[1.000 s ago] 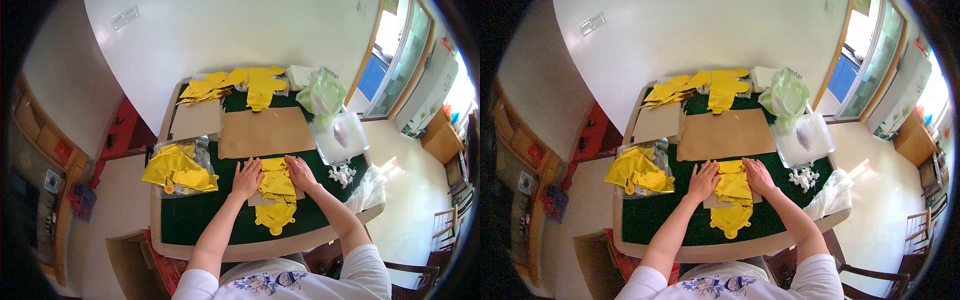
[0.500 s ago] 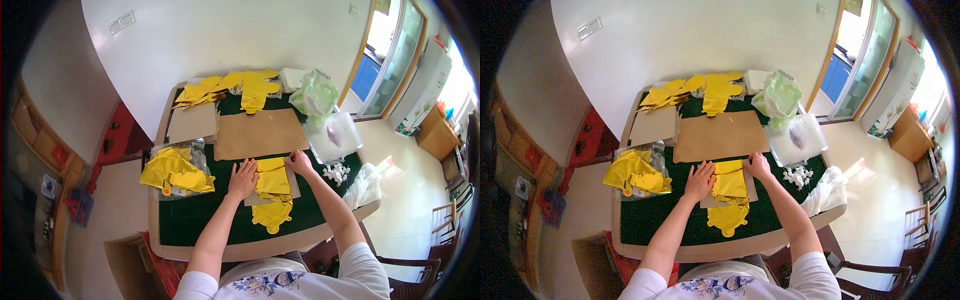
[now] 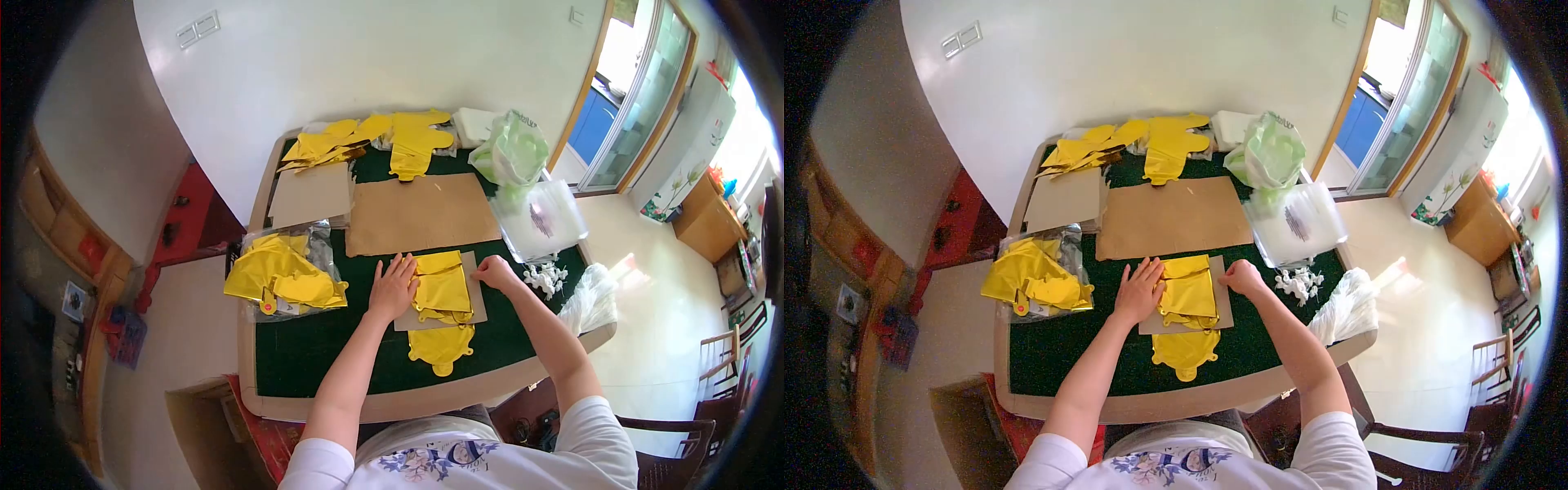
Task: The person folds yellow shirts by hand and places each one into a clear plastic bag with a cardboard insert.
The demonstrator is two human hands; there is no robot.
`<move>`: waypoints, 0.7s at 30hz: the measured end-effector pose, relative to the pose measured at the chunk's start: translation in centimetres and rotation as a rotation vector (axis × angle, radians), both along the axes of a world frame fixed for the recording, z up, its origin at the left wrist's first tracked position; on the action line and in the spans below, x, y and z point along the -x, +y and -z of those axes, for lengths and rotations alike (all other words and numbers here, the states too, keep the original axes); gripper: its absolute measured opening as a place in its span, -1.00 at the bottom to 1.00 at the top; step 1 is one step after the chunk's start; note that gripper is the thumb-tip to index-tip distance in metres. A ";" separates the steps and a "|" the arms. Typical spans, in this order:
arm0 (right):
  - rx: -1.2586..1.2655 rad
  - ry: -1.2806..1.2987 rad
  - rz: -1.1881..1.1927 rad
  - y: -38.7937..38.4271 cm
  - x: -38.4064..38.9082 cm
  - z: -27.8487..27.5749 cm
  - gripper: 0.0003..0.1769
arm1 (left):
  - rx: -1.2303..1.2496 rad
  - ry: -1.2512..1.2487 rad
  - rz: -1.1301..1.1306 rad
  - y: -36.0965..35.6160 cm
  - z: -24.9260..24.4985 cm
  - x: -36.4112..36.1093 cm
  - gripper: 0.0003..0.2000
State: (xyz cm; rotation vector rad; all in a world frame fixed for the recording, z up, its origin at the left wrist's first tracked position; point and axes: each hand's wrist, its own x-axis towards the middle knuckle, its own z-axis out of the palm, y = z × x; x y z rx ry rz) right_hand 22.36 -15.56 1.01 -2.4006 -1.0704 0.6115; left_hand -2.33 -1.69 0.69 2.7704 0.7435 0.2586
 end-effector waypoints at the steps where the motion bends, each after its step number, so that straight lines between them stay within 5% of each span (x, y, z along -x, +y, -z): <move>1: -0.028 0.068 0.028 -0.1 -0.1 0.2 -0.71 | 0.006 -0.001 0.002 0.0 0.1 0.0 -0.50; 5: -0.119 0.469 0.096 -1.9 -0.3 -0.7 -0.82 | 0.009 -0.023 0.005 0.2 0.2 0.0 -0.50; 13: 0.081 0.473 -0.011 -15.0 -1.1 -10.1 -0.86 | -0.008 -0.081 0.007 0.4 1.1 -0.1 -0.52; 21: -0.323 0.788 0.093 -16.3 1.8 -8.4 -0.93 | 0.171 -0.193 -0.042 3.5 -0.5 -3.1 -0.75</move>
